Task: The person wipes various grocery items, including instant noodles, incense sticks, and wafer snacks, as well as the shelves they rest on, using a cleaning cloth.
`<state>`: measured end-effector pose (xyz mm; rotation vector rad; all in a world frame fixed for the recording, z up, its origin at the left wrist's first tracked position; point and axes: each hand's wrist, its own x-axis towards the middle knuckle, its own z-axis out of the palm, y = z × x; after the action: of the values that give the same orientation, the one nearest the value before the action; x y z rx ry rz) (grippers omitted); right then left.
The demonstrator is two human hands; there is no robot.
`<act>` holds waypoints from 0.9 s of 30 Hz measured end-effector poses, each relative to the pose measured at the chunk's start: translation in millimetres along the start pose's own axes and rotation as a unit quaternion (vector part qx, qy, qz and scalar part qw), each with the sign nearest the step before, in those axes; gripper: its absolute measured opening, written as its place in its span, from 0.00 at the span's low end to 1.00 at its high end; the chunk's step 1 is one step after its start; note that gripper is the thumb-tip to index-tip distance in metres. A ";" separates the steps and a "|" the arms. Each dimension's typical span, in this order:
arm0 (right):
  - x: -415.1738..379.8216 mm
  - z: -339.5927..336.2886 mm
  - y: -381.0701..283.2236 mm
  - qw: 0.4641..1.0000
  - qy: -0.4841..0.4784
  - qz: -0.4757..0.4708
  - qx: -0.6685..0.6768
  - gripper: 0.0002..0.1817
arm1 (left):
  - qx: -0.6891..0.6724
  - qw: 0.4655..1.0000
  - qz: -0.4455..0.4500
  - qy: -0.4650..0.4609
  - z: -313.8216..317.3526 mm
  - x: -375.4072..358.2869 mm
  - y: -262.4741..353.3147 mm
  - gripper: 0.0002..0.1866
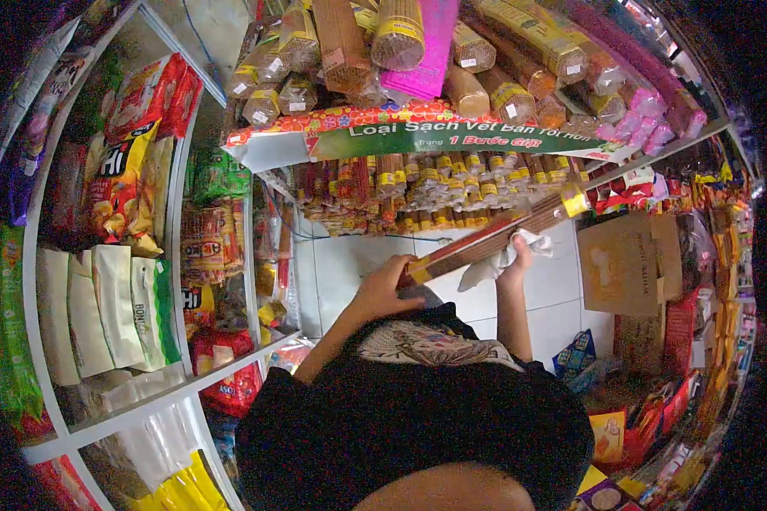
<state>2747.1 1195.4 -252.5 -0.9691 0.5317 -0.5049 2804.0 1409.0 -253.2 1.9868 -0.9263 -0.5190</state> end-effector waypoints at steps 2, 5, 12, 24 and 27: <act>-3.6 13.3 -12.9 0.993 0.021 -0.054 0.098 0.26 | 0.071 0.995 0.016 0.068 10.2 2.5 -19.9 0.26; -1.0 5.4 -11.8 0.981 0.060 -0.111 0.150 0.25 | 0.104 0.982 0.025 0.154 17.7 2.4 -31.5 0.21; 13.4 -72.9 -43.9 0.918 -0.075 -0.196 0.335 0.34 | -0.035 0.998 0.049 -0.018 24.3 -12.8 1.2 0.16; -80.2 -126.5 -148.7 0.928 -0.163 -0.248 0.225 0.39 | -0.178 0.949 -0.026 -0.260 149.4 -46.6 51.2 0.24; -86.4 -184.0 -134.0 0.919 -0.284 -0.208 0.181 0.38 | -0.119 0.969 -0.042 -0.211 180.4 -70.3 69.4 0.21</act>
<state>2544.3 1069.5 -204.4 -0.8175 -0.2963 -0.6388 2613.2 1342.8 -292.2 1.7322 -0.9815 -1.0794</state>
